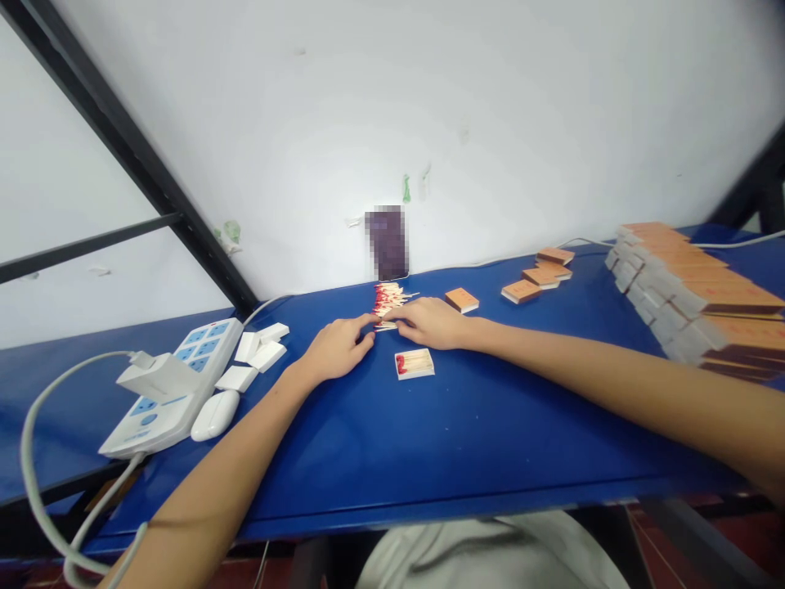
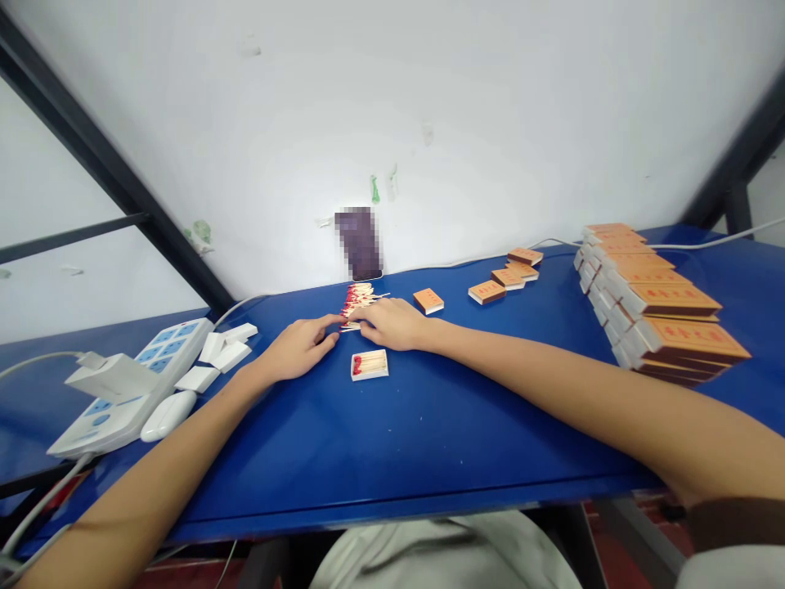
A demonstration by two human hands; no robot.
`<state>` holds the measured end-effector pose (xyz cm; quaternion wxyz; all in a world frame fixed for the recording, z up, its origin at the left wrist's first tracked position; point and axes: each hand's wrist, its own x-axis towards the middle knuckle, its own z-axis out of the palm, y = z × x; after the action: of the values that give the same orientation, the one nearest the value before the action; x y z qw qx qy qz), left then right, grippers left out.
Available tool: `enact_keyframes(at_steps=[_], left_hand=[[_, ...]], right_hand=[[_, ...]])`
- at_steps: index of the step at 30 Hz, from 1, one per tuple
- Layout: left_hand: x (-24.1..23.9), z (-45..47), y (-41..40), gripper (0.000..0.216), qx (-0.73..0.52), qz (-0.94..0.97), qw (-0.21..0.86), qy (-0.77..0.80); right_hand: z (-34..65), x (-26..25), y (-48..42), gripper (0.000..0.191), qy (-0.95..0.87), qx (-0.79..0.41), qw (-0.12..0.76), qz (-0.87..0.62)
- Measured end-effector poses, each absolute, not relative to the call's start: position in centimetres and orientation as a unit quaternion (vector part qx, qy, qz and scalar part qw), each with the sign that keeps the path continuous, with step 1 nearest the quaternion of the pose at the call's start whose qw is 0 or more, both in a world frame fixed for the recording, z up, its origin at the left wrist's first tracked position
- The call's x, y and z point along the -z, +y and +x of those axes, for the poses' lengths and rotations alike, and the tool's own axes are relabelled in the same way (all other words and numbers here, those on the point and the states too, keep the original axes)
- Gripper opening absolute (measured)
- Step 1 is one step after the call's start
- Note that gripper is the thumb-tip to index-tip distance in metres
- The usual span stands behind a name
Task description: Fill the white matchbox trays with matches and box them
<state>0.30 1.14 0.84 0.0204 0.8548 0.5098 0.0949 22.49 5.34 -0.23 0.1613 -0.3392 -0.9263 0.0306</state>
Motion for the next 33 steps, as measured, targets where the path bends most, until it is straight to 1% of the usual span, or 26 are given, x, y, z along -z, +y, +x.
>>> enact_keyframes(at_steps=[11,17,25,33], left_hand=[[-0.78,0.23,1.11,0.041,-0.095,0.855,0.02,0.51],[-0.89,0.31,1.02,0.042,-0.095,0.855,0.023,0.51],[-0.89,0.31,0.96,0.037,-0.099,0.855,0.026,0.509],[-0.97,0.4,0.82,0.034,-0.095,0.857,0.024,0.506]], right_hand=[[22.41,0.58,5.62,0.035,-0.951,-0.01,0.178,-0.253],[22.3,0.49,5.52,0.037,-0.938,-0.019,0.192,-0.286],[22.45,0.36,5.74,0.024,-0.945,-0.044,0.18,-0.268],[22.56,-0.1,5.58,0.027,-0.957,-0.029,0.13,-0.256]])
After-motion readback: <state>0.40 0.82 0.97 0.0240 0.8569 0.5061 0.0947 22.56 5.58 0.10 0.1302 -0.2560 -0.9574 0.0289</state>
